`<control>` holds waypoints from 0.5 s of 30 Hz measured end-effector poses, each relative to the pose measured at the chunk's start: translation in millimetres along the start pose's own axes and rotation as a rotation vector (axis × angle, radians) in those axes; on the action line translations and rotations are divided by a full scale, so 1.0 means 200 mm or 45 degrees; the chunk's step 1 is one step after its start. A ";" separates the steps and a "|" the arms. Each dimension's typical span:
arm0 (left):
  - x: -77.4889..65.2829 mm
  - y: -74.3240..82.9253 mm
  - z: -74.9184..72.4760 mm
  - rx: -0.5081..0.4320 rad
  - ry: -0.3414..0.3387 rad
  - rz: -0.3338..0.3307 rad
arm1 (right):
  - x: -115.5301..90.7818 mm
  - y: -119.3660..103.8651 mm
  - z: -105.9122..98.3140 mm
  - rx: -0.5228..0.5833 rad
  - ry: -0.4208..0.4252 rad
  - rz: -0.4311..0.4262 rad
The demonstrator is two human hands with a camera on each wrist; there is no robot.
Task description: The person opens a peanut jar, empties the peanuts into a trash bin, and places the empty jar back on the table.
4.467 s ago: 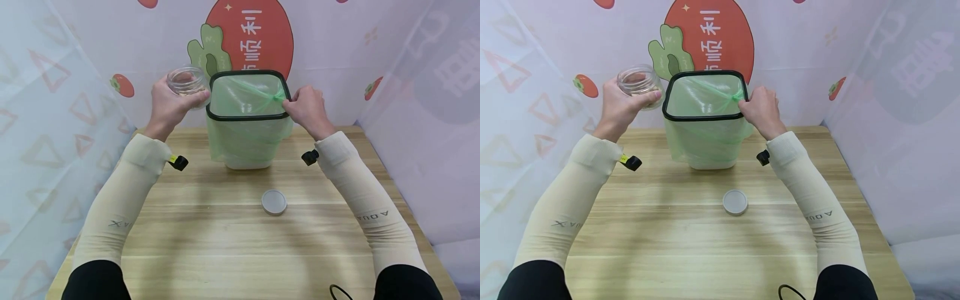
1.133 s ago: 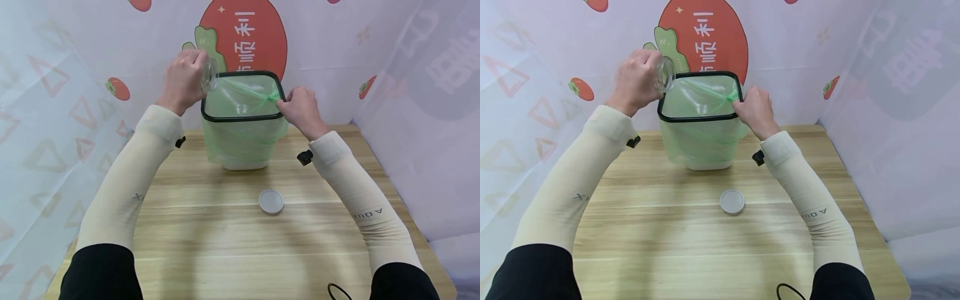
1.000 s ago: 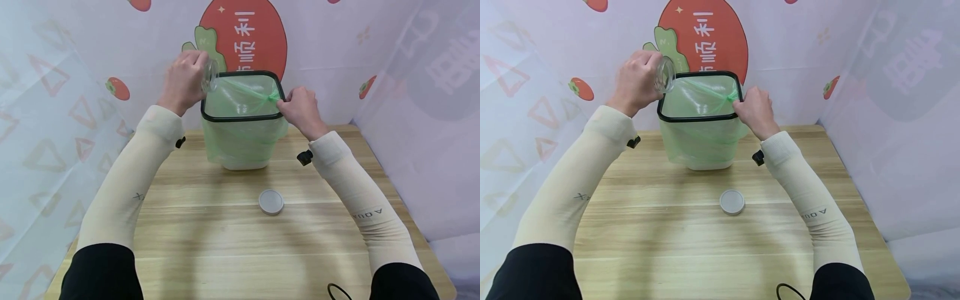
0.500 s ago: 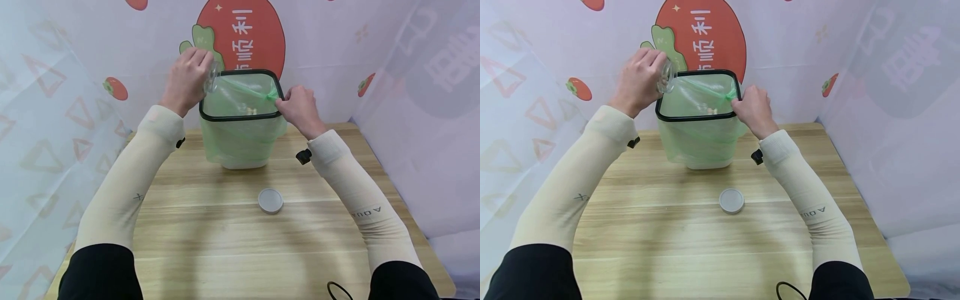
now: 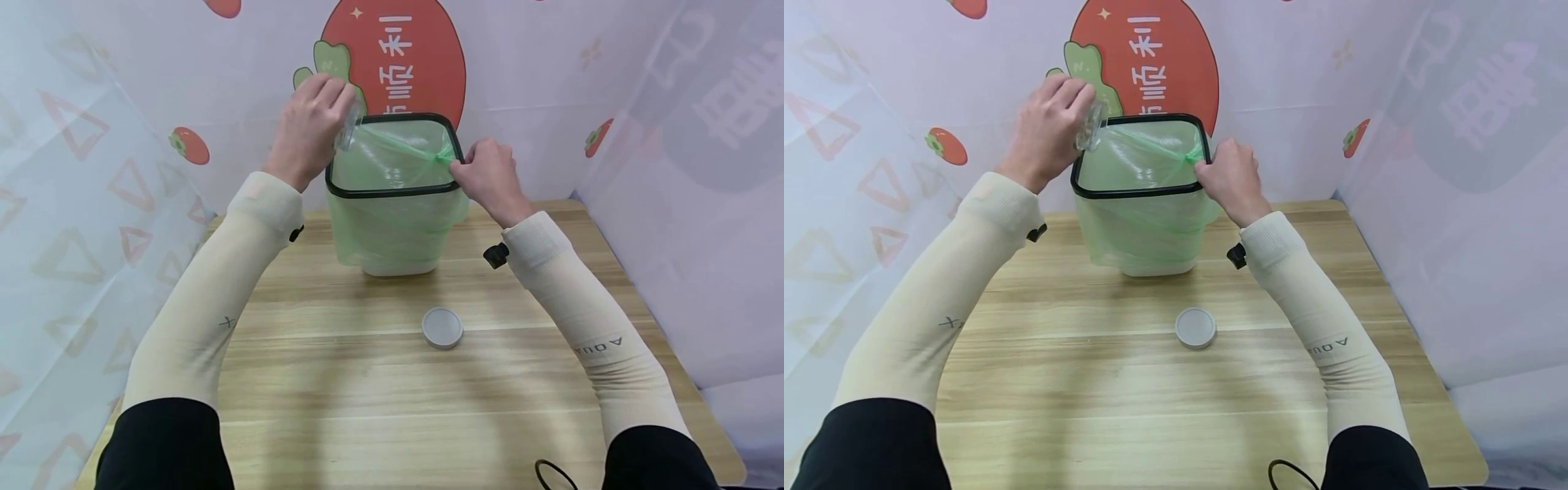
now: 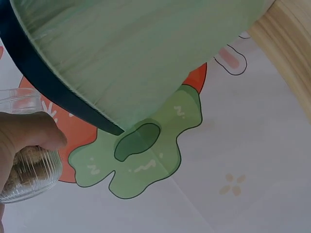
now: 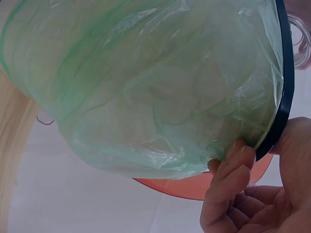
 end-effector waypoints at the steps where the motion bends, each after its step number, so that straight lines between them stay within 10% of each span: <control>1: 0.00 0.00 0.00 0.001 0.017 0.010 | 0.00 0.00 0.00 0.001 -0.001 0.001; 15: 0.01 0.06 -0.01 0.090 0.053 0.067 | 0.00 0.00 0.01 0.000 -0.022 0.012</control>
Point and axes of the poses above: each hand's wrist, its own x-axis towards the middle knuckle, its own z-axis out of the palm, y = z × x, the point moved 7 cm from there along x, towards the middle knuckle, and after that the axes turned 8 degrees about -z, right-handed, at the moved point
